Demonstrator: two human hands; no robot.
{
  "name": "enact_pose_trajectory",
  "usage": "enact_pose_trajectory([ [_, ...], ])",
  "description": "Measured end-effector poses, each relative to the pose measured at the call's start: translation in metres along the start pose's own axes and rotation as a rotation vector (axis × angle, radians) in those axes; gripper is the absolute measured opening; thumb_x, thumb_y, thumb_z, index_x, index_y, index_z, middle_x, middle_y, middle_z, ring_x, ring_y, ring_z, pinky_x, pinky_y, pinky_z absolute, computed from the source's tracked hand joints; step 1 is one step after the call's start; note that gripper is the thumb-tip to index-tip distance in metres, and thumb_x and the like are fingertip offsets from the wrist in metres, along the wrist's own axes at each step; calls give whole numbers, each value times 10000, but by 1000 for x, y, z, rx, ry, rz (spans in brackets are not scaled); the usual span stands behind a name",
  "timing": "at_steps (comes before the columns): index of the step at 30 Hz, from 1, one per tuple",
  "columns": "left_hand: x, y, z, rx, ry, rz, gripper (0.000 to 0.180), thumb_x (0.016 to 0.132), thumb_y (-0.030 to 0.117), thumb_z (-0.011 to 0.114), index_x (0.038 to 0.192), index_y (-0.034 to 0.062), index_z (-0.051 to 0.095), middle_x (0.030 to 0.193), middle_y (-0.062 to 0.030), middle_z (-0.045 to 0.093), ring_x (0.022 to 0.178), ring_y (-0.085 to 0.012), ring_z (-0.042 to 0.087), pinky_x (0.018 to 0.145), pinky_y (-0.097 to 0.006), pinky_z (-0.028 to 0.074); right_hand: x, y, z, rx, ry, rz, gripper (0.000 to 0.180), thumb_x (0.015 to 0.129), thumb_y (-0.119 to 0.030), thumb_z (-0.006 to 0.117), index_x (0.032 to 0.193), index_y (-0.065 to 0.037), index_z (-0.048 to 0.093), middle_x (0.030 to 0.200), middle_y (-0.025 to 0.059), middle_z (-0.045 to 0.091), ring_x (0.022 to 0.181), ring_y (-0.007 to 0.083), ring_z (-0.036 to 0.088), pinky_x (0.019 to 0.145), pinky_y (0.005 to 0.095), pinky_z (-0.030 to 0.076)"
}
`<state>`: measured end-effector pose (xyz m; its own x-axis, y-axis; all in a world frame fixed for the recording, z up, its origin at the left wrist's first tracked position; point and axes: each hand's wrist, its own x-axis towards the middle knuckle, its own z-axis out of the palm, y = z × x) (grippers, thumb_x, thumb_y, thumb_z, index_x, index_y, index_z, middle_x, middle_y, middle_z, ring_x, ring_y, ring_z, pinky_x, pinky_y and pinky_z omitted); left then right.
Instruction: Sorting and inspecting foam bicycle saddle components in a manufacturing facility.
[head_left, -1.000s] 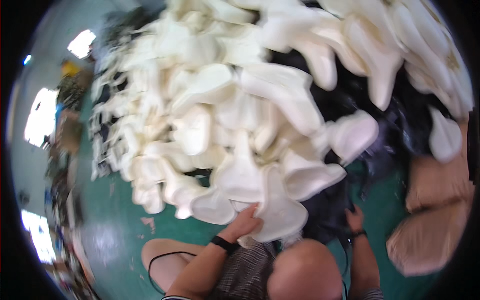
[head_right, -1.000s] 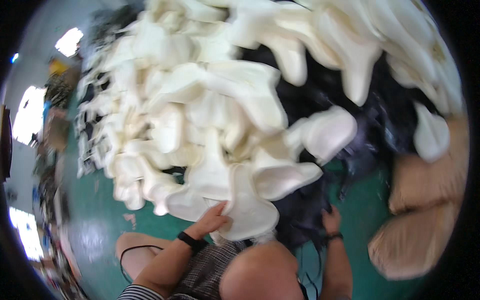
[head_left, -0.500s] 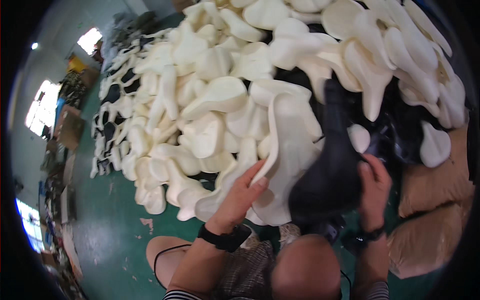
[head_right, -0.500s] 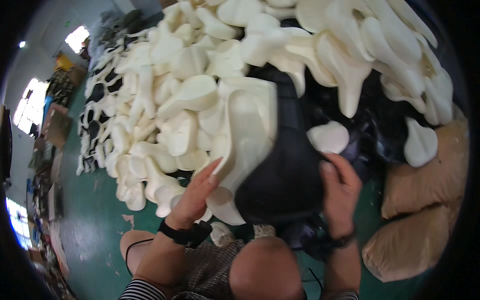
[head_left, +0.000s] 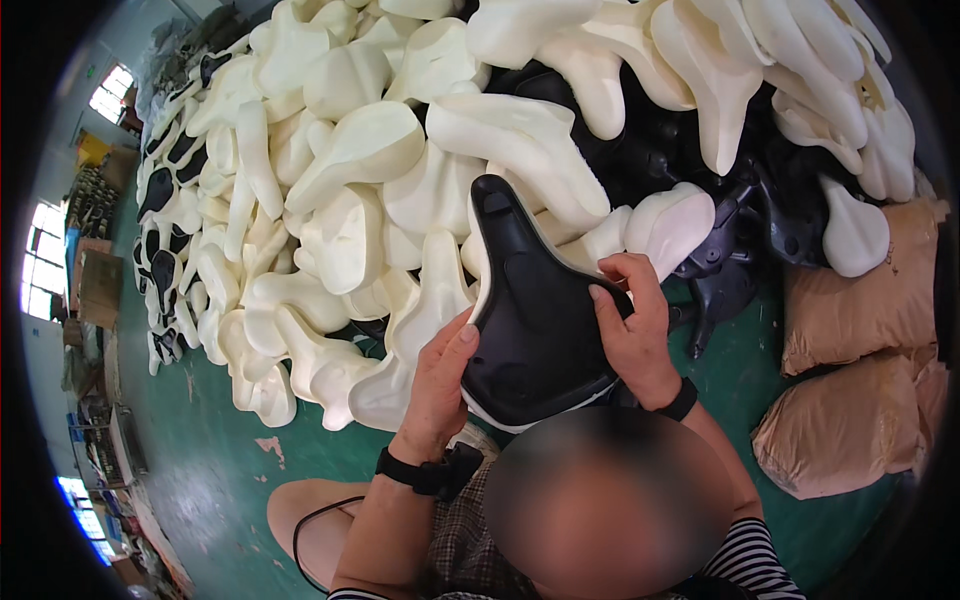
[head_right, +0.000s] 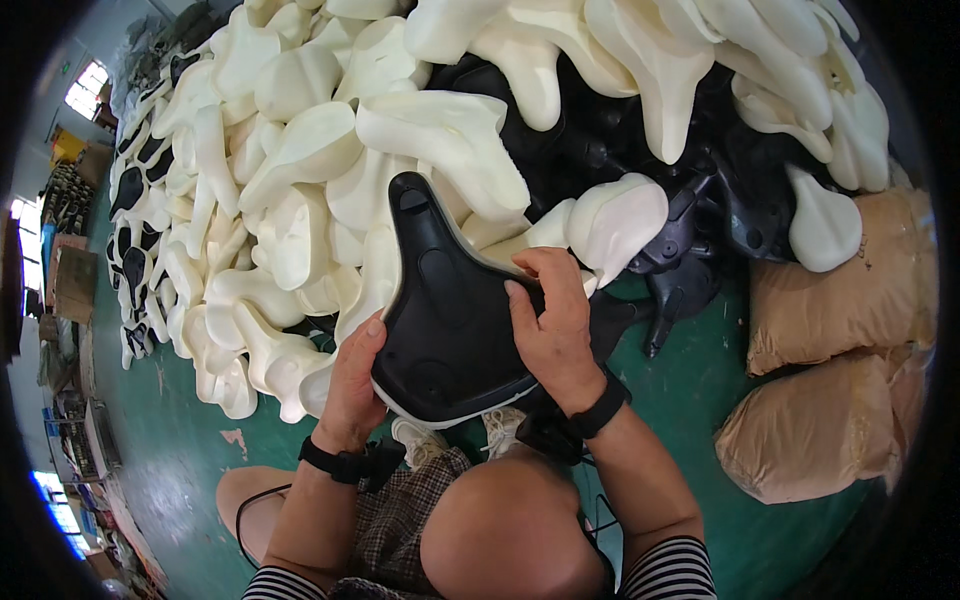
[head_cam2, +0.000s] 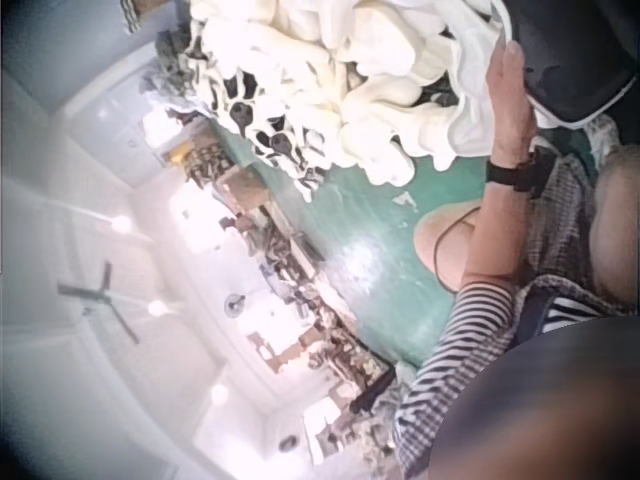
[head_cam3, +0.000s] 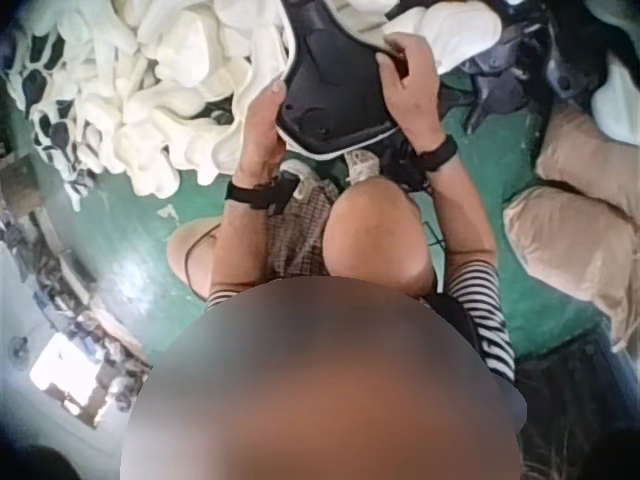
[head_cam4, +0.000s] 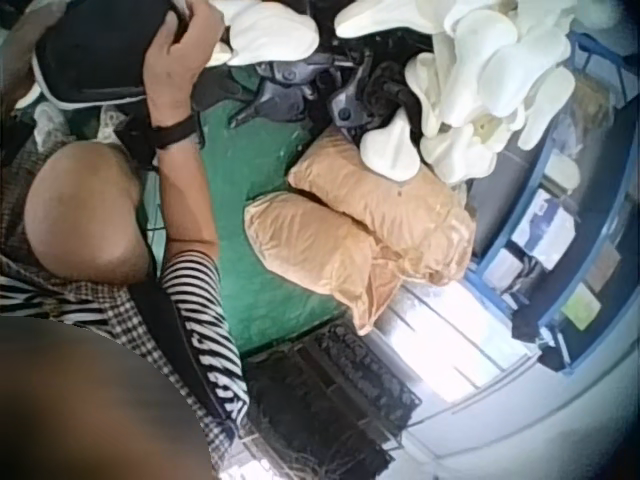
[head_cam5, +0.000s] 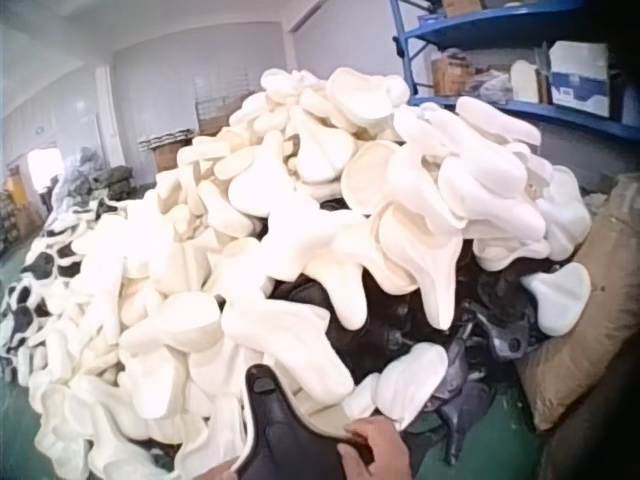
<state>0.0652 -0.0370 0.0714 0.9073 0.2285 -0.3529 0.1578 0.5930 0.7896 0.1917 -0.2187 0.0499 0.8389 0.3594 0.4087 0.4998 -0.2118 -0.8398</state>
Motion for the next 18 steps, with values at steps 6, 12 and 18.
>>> enact_pose_trajectory([
  [6, -5, -3, -15, -148, -36, 58, 559, 955, 260, 540, 1396, -32, 361, 1294, -98, 537, 1162, -161, 519, 993, -290, 400, -14, 3, 0, 641, -145, 662, 438, 882, -258, 675, 1210, 1, 541, 1076, 83, 616, 966, 134, 558, 849, 262, 448],
  [12, 19, 20, -37, -31, 33, 75, 701, 921, 187, 600, 1482, 107, 188, 1216, -52, 547, 1061, -128, 538, 918, -282, 418, -36, 19, -3, 354, -270, 478, 447, 876, -224, 676, 1232, 6, 534, 1070, 67, 627, 987, 126, 552, 885, 281, 448],
  [18, 35, 22, -25, -100, 14, 203, 460, 878, 87, 624, 1291, 91, 423, 1141, -118, 559, 1039, -322, 606, 870, -436, 532, -66, 40, -13, 500, -411, 529, 521, 850, -203, 681, 1286, 13, 494, 1148, 69, 593, 1050, 137, 523, 937, 291, 418],
])
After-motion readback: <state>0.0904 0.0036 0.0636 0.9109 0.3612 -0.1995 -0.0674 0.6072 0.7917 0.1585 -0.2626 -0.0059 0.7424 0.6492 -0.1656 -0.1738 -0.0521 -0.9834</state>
